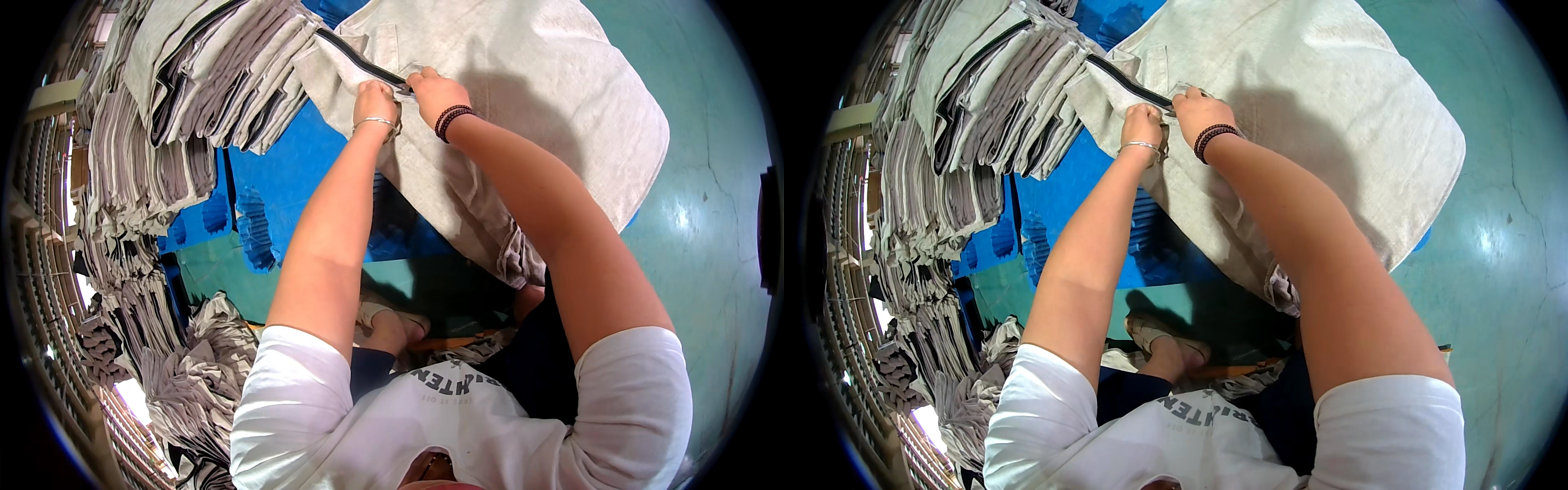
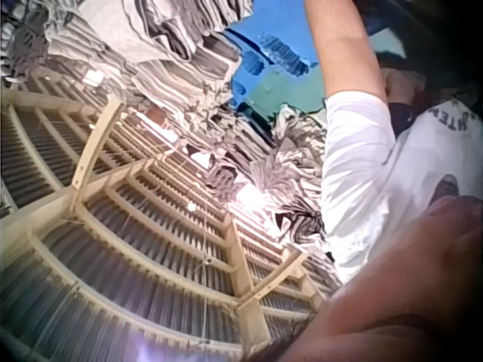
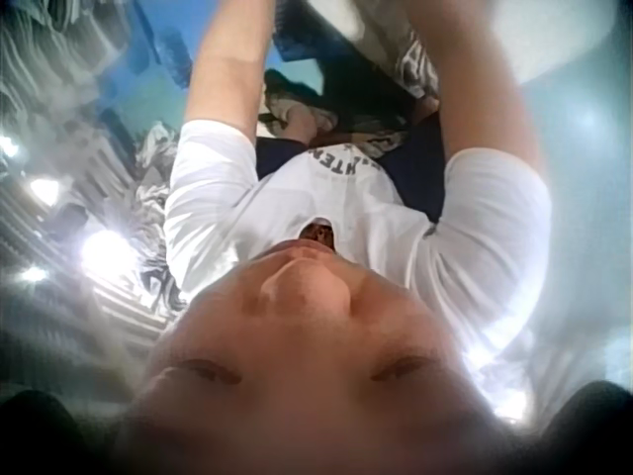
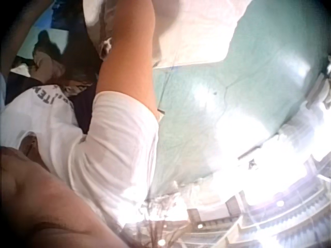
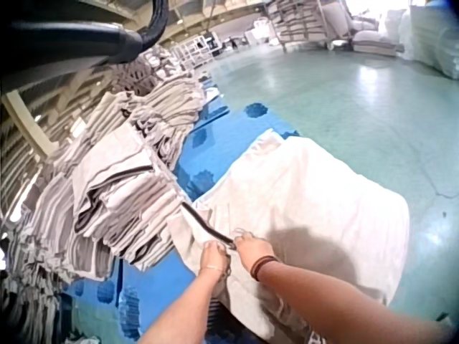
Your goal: The person trims loose threads from fabric panels using snips, folds the panels, and stacks them on a pallet.
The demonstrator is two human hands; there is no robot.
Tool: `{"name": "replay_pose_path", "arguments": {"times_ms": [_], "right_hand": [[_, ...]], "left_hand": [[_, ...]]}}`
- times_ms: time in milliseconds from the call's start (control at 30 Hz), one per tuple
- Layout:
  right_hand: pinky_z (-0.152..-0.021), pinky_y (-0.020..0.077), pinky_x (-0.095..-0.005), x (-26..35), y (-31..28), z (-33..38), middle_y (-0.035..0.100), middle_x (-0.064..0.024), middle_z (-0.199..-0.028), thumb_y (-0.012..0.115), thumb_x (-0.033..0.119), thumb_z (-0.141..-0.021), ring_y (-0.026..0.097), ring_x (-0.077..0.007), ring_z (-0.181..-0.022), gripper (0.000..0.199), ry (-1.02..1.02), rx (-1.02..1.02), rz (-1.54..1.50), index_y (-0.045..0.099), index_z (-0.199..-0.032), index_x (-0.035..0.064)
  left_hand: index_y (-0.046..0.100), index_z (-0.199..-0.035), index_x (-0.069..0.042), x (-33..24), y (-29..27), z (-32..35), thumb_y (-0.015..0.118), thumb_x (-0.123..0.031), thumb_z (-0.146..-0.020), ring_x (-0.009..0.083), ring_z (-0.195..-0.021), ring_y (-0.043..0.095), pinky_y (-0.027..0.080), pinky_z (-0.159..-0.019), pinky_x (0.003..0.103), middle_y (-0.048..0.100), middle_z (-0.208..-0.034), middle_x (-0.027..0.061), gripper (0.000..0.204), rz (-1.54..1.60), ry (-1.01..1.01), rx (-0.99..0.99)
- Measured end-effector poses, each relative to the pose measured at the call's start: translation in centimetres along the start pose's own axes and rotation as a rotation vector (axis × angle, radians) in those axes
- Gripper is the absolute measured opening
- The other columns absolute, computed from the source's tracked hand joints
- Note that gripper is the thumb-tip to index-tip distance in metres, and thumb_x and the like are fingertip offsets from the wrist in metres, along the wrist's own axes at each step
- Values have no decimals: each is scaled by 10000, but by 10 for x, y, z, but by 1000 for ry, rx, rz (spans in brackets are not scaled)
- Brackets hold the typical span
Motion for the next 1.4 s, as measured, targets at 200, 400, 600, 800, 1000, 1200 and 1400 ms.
{"name": "replay_pose_path", "arguments": {"times_ms": [200, 400, 600, 800, 1000, 1200, 1400], "right_hand": [[-713, 464, -364, -6, 0, 0, 512, -120, -996, 394, 79, -785, 559, -280, -848, 191, 7, 6, -42, 526, -922, 68], [-740, 442, -366, -24, 3, 7, 509, -123, -1001, 417, 61, -777, 535, -294, -874, 246, 38, -87, -207, 477, -1015, 75], [-810, 408, -361, -34, 0, 17, 478, -119, -1108, 519, 159, -752, 501, -283, -962, 360, 119, 8, -254, 437, -1096, 90], [-822, 399, -343, -49, 5, 19, 537, -123, -1037, 595, 268, -690, 504, -264, -966, 421, 133, 153, -278, 489, -1063, 103], [-765, 419, -330, -60, -1, 25, 583, -148, -890, 599, 248, -667, 543, -285, -863, 327, 88, 153, -394, 573, -937, 65], [-761, 416, -308, -47, 1, 35, 585, -153, -877, 591, 193, -684, 554, -265, -840, 317, -15, 254, -560, 563, -947, 17], [-742, 408, -260, -22, 10, 55, 591, -108, -860, 562, 97, -728, 537, -142, -786, 271, -62, 325, -884, 540, -974, -15]], "left_hand": [[545, -746, 7, 3, 4, -1, 454, -109, -784, 281, -926, 472, 371, -827, 313, 496, -981, 165, 152, 53, 58, 5], [512, -770, 4, 7, -3, 24, 453, -142, -788, 287, -931, 468, 356, -833, 315, 481, -1013, 167, 159, 353, 88, -68], [469, -805, -5, -30, -28, 176, 392, -105, -823, 339, -772, 450, 382, -716, 363, 455, -807, 168, 127, 182, 373, 192], [499, -801, -54, 41, 4, 344, 520, -87, -720, 278, -902, 492, 421, -743, 366, 507, -960, 102, 90, 40, 438, 791], [529, -838, -99, 96, 11, 355, 541, -45, -656, 244, -896, 526, 434, -706, 360, 554, -946, 65, 190, -550, 225, 1318], [555, -777, -53, 7, -5, 285, 504, -8, -705, 196, -748, 578, 449, -676, 293, 591, -786, 72, 99, 376, 170, 1117], [503, -863, -67, 7, -40, 147, 552, 14, -722, 69, -736, 483, 410, -682, 212, 518, -799, -26, 171, 766, -72, 265]]}}
Point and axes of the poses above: each hand's wrist, its own z-axis away from the middle knuckle, its own y-axis out of the palm, x = y × z, the point moved 7 cm from there along -z, towards the middle knuckle
